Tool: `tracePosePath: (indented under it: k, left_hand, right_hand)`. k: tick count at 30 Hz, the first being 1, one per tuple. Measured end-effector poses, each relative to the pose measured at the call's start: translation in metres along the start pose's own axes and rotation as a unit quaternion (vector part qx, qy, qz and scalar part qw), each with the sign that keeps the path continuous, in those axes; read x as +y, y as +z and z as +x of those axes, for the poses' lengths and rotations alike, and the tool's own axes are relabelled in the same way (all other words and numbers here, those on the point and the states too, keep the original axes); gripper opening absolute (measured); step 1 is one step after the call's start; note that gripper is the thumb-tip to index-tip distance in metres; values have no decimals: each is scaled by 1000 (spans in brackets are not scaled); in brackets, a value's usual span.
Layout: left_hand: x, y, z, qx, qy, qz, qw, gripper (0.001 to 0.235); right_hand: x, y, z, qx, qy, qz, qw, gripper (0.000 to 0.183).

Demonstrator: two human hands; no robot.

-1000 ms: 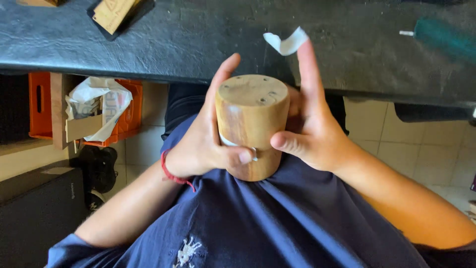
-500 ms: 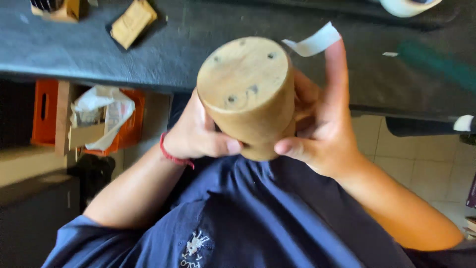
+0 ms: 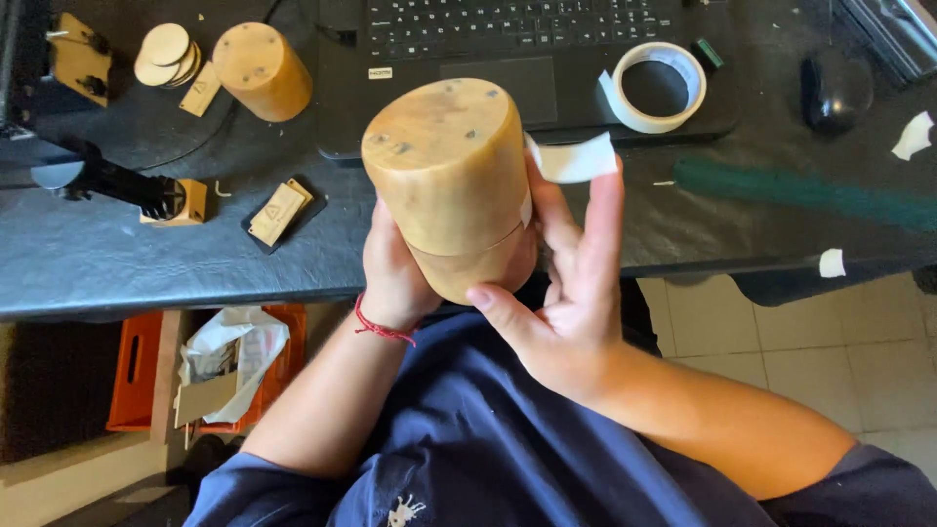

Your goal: Applying masking tape to the seam of a two-part wooden cylindrical container to hold it together.

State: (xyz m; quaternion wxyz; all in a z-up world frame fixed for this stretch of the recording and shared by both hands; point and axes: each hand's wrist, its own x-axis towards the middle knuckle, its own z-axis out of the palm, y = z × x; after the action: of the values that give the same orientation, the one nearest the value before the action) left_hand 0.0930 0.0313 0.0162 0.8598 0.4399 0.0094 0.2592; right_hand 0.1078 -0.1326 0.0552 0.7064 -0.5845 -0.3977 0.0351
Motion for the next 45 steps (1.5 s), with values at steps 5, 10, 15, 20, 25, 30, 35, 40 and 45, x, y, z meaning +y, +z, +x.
tracePosePath:
  k: [5,10,15,20,25,30,35,40,45]
  left_hand:
    - [5,13,-7,7,-125,-112,986,48]
    - [-3,16,-21,-122,-168,-225,952,98]
    - [-3,20,-30,-163,-212,-256,929,99]
    - [-4,13,-31,-149,-188,-242,940,93]
    - [-4,6,-31,-162,-191,-212,945,96]
    - [-6,1,-31,-150,-146,-158,965,88]
    - [3,-4,-15,-166,-58,57,983,92]
    - [6,-5,-1,-184,-25,164,969,102]
    - [-6,-13,10,-208,71,334,917,103]
  right_hand:
    - [13,1,-4,34,-6,58,998,105]
    - [24,-8,-3,45,-72,-6,996,98]
    - [14,-13,9,78,-176,-125,973,56]
    - [31,-26,17,86,-141,15,986,59]
    - [19,-27,15,67,-168,-25,983,57]
    - [17,-26,15,22,-242,-130,961,78]
    - [18,-36,6,-25,-167,-237,957,18]
    - [58,-39,-10,32,-158,-80,984,58]
    - [69,-48,-8,189,113,240,945,112]
